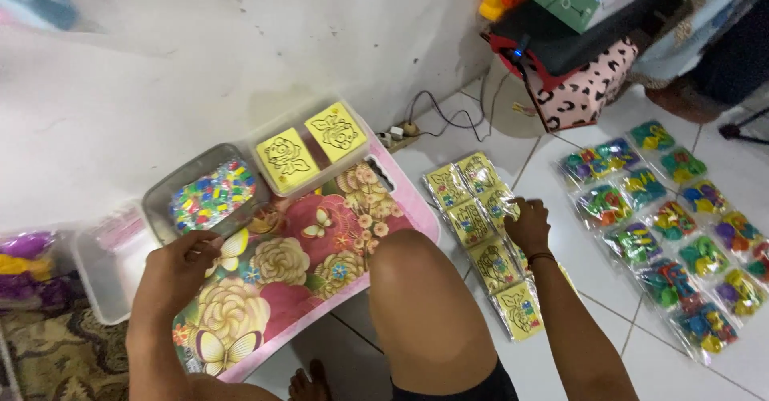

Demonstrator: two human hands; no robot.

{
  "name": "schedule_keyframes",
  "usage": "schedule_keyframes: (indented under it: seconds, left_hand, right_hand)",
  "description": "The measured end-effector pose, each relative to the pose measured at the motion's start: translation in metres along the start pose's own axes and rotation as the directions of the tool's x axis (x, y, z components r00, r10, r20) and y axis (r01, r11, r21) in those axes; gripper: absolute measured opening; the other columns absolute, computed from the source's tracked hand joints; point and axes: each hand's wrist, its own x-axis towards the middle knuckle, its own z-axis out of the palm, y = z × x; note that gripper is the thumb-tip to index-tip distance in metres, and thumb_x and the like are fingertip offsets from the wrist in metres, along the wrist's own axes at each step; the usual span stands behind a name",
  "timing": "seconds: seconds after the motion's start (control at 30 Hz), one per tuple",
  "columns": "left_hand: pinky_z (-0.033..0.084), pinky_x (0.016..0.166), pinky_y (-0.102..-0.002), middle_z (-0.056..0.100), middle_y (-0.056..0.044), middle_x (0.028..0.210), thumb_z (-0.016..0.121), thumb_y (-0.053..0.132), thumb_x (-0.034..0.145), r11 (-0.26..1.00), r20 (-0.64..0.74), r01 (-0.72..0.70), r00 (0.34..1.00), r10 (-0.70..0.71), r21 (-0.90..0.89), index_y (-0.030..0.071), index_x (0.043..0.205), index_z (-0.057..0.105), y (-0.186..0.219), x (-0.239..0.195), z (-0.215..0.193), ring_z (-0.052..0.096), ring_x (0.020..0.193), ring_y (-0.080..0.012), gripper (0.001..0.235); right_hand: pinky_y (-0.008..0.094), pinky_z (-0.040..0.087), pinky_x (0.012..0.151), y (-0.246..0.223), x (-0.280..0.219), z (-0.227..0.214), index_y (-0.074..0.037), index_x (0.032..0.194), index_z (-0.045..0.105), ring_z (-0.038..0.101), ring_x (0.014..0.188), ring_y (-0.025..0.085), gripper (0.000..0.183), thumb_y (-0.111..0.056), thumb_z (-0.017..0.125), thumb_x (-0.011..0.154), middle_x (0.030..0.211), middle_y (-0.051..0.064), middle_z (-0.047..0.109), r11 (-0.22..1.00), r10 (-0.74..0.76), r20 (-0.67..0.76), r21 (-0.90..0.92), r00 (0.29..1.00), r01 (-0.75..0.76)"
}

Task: The person sits on the floor and packs small craft kits. They place a yellow card with a cartoon character and a handful of colorful beads into a clear plastic bag, then seal it. The person repeats this process for multiple kits, arranging the finished packages on the floor.

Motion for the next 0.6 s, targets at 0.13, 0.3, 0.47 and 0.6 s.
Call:
schedule_keyframes:
  seconds: [0.13,0.3,0.47,0.6]
  left_hand:
    - [0.053,0.093,-0.055,0.078,-0.023,0.102,0.071,0.024,0.095,0.992,-0.037,-0.107,0.993,0.11,0.072,0.005,0.119,0.074,-0.032,0.007,-0.008,0.074,0.095,-0.0423,0.032]
    - [0.053,0.092,-0.056,0.076,-0.024,0.101,0.069,0.017,0.093,0.979,-0.172,-0.191,0.969,0.175,-0.078,0.002,0.116,0.074,-0.046,0.0,-0.027,0.069,0.1,-0.0485,0.027]
    - [0.055,0.092,-0.057,0.07,-0.027,0.109,0.068,0.009,0.089,0.962,-0.359,-0.186,0.927,0.104,-0.201,0.001,0.119,0.071,-0.103,0.028,-0.02,0.067,0.103,-0.051,0.031]
    - [0.056,0.092,-0.055,0.07,-0.018,0.111,0.066,0.015,0.091,0.977,-0.378,-0.126,0.924,0.054,-0.169,0.011,0.124,0.069,-0.149,0.057,-0.01,0.069,0.104,-0.0441,0.033]
  right_hand:
    - [0.06,0.049,0.099,-0.094,0.023,-0.041,-0.031,0.127,0.066,0.048,0.134,0.043,0.038,-0.028,0.068,0.089,0.136,0.014,0.049,0.97,-0.173,-0.024,0.169,0.985,0.174]
    - [0.044,0.049,0.104,-0.293,-0.054,-0.151,-0.008,0.112,0.073,0.056,0.124,0.039,0.026,-0.007,0.073,0.086,0.115,0.016,0.061,0.594,-0.647,-0.319,0.359,0.693,0.72]
    - [0.052,0.047,0.105,-0.432,-0.138,-0.167,-0.014,0.114,0.071,0.058,0.124,0.038,0.025,-0.016,0.071,0.089,0.13,0.013,0.053,0.477,-0.82,-0.174,0.32,0.545,0.819]
    - [0.053,0.055,0.092,-0.507,-0.156,-0.115,-0.022,0.109,0.072,0.061,0.117,0.032,0.026,-0.032,0.072,0.084,0.127,0.006,0.054,0.37,-0.929,0.003,0.021,0.37,0.929]
